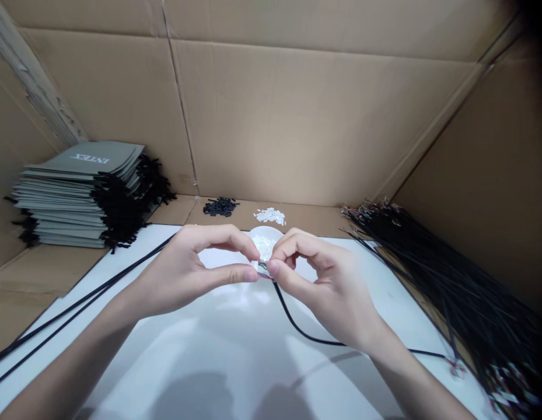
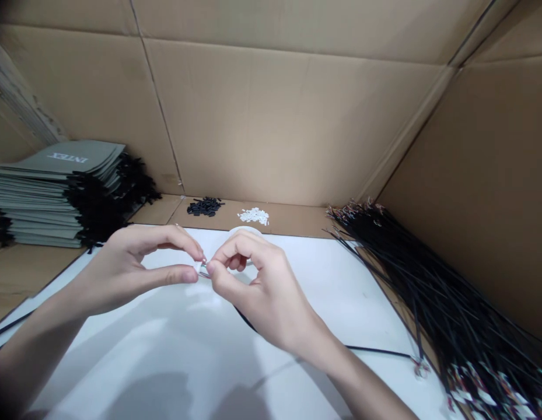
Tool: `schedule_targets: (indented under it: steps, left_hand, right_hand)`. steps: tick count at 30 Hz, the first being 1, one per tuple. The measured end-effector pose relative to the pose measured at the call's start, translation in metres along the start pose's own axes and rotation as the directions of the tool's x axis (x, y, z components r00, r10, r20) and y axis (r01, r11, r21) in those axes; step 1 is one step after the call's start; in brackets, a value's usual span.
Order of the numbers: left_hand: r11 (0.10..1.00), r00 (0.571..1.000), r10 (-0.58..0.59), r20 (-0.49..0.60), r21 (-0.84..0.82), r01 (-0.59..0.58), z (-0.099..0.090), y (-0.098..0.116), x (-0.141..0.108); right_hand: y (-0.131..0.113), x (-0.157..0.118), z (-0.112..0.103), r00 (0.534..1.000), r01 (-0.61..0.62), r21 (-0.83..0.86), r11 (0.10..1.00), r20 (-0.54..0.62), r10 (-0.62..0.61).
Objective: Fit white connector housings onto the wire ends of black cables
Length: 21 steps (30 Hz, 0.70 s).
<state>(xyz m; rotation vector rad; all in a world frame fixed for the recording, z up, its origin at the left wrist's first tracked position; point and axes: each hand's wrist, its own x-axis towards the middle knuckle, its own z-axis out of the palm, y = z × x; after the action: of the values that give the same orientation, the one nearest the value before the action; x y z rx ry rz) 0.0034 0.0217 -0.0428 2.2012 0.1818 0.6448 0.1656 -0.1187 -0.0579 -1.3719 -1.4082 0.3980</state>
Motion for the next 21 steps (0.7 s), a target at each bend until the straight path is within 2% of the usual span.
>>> schedule_targets:
  steps: [6, 12, 17, 21]
  left_hand:
    - [0.963, 0.995, -0.081, -0.052, -0.262, 0.065, 0.014, -0.014, 0.005]
    - [0.808, 0.990, -0.138, -0.010, -0.579, 0.107, 0.032, -0.023, 0.010]
    - [0.721, 0.982, -0.183, 0.042, -0.673, 0.163, 0.038, -0.024, 0.009]
    - [0.699, 0.978, -0.209, 0.017, -0.697, 0.162, 0.040, -0.026, 0.008]
  right_hand:
    - [-0.008, -0.006, -0.007, 0.991, -0.100, -0.027, 0.995, 0.086, 0.101]
    - [-0.012, -0.007, -0.009, 0.991, -0.104, -0.080, 0.991, 0.076, 0.110]
    - [-0.013, -0.007, -0.011, 0.991, -0.101, -0.087, 0.991, 0.082, 0.108]
    - [-0.014, -0.008, -0.013, 0.987, -0.123, -0.096, 0.988, 0.088, 0.131]
